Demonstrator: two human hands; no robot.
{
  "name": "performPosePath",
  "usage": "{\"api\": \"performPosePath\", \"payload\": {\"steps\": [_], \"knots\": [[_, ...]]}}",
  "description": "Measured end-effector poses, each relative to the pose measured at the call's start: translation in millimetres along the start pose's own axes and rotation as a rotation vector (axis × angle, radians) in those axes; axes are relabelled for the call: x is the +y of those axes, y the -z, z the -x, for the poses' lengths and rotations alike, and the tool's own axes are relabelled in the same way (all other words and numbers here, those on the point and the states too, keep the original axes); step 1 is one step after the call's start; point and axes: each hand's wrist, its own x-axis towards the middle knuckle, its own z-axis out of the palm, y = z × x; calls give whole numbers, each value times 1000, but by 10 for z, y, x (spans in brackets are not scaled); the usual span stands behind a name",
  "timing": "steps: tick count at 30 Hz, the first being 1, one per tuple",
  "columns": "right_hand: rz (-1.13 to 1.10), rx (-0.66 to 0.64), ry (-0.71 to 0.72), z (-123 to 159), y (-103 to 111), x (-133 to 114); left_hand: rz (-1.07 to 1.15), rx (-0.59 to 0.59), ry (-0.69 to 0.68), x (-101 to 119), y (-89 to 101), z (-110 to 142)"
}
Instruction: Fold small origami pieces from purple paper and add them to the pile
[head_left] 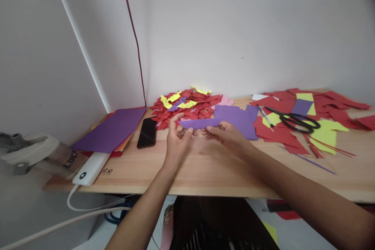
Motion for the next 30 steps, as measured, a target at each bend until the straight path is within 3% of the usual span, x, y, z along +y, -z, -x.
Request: {"api": "performPosePath", "payload": {"steps": [13, 21, 30], "knots": [[-25, -12, 4, -1, 12, -9, -70, -87, -73, -87, 38, -5], [23, -48, 6, 0, 22, -2, 37, -54, 57, -73, 23, -22], [70, -81, 76, 23, 71, -21, 77, -34, 77, -57, 35, -30]]}}
